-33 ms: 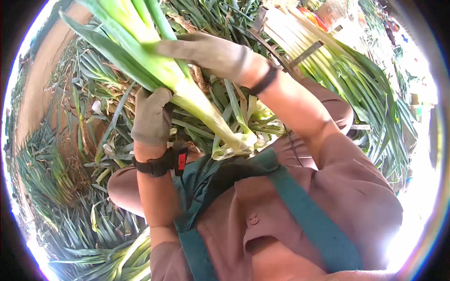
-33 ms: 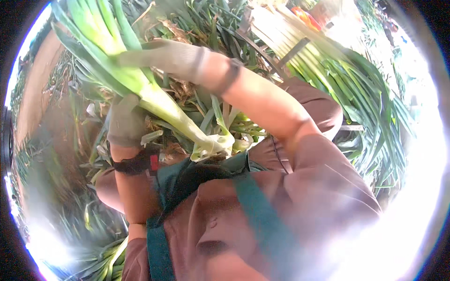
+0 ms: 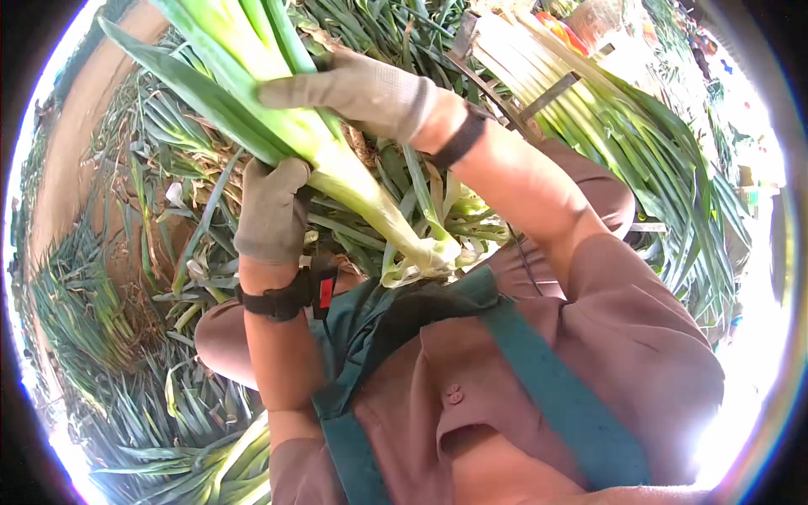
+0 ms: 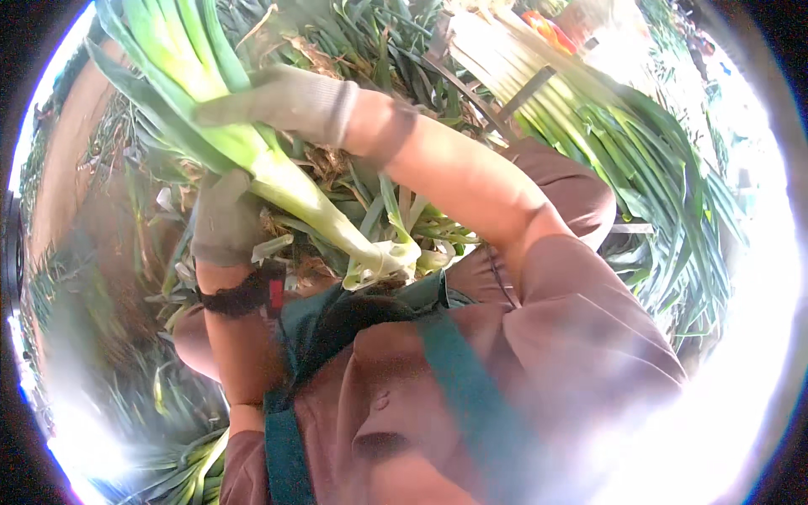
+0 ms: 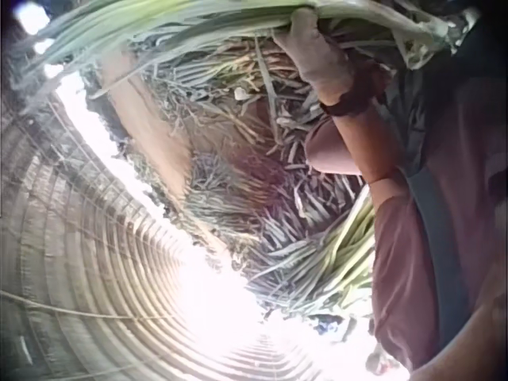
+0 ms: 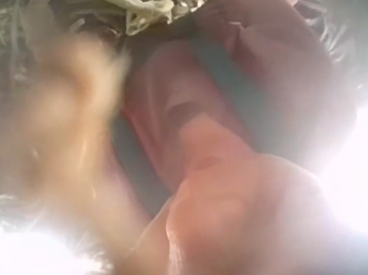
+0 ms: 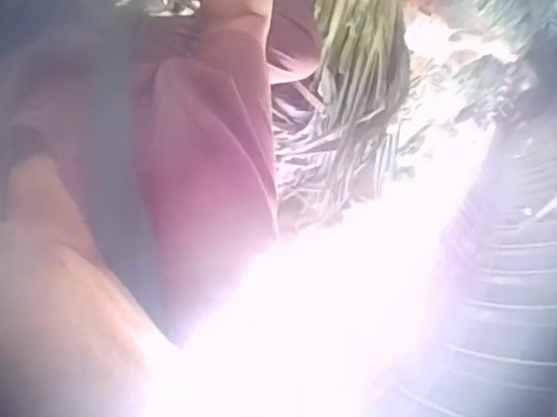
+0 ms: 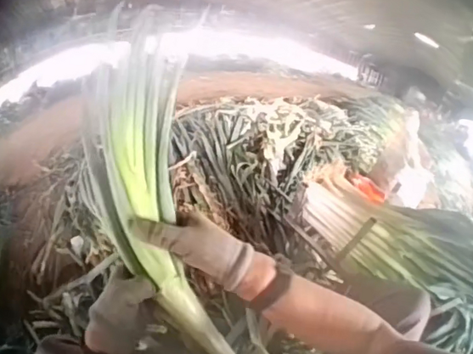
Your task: Peeling and trimming leeks and organizing them into bundles
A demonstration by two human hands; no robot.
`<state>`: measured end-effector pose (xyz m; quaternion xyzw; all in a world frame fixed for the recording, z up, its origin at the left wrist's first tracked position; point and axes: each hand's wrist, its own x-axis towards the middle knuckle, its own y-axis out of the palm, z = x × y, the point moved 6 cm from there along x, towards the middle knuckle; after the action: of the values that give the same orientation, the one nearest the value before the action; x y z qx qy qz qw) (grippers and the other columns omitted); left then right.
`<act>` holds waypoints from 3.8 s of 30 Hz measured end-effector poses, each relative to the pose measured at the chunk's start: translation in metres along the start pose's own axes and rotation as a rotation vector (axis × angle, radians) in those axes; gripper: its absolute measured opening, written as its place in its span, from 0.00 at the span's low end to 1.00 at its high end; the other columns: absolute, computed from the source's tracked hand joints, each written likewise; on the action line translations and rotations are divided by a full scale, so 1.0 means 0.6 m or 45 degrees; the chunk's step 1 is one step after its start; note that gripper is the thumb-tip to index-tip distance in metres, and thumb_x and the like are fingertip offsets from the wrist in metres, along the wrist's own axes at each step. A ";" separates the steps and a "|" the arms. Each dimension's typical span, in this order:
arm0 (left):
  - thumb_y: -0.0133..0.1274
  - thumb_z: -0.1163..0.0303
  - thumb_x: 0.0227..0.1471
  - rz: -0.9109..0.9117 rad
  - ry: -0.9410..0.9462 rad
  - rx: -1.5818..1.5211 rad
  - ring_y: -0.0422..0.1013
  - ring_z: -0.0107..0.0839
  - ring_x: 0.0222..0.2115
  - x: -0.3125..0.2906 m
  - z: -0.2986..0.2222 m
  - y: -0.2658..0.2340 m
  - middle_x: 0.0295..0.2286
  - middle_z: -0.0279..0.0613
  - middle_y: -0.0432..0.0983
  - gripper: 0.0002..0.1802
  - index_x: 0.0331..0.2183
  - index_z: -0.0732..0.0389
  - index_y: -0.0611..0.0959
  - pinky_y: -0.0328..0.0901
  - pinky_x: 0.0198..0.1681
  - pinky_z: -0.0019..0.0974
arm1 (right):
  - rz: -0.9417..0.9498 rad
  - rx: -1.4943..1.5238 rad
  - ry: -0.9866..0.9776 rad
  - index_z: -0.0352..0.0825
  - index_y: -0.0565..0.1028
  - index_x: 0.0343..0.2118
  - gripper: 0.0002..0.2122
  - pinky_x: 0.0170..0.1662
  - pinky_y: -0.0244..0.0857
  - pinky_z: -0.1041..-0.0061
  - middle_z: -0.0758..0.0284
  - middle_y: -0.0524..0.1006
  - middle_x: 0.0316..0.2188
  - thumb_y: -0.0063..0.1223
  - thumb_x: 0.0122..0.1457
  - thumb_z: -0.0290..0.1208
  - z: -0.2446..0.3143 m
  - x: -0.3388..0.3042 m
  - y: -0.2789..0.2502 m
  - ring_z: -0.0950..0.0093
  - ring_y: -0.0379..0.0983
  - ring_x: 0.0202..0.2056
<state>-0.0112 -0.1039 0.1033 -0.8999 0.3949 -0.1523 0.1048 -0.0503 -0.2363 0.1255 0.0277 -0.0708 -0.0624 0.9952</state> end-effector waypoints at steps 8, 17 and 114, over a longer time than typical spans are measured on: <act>0.51 0.74 0.41 0.224 -0.441 -0.069 0.71 0.28 0.29 -0.113 0.230 -0.018 0.28 0.38 0.74 0.13 0.34 0.65 0.79 0.67 0.34 0.32 | -0.260 0.220 -0.110 0.31 0.79 0.45 0.20 0.34 0.75 0.79 0.66 0.82 0.34 0.68 0.54 0.41 -0.004 -0.007 -0.021 0.79 0.79 0.29; 0.51 0.65 0.52 0.394 -0.457 -0.155 0.72 0.30 0.29 -0.194 0.263 0.127 0.31 0.38 0.74 0.18 0.42 0.66 0.77 0.69 0.37 0.34 | -0.104 0.702 -0.017 0.26 0.75 0.47 0.20 0.41 0.76 0.71 0.59 0.82 0.36 0.53 0.65 0.42 -0.016 -0.050 -0.047 0.70 0.81 0.34; 0.44 0.56 0.67 -1.219 -0.246 -0.652 0.70 0.39 0.51 -0.380 0.092 -0.310 0.49 0.51 0.74 0.24 0.51 0.69 0.75 0.62 0.61 0.42 | 0.423 -1.825 -0.645 0.40 0.79 0.29 0.04 0.30 0.73 0.72 0.70 0.76 0.26 0.56 0.53 0.31 -0.085 -0.048 0.200 0.69 0.78 0.27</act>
<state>-0.0115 0.1929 0.0658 -0.9856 -0.0454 0.0011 -0.1627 -0.0567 -0.1116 0.0787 -0.6486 -0.2416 0.0525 0.7199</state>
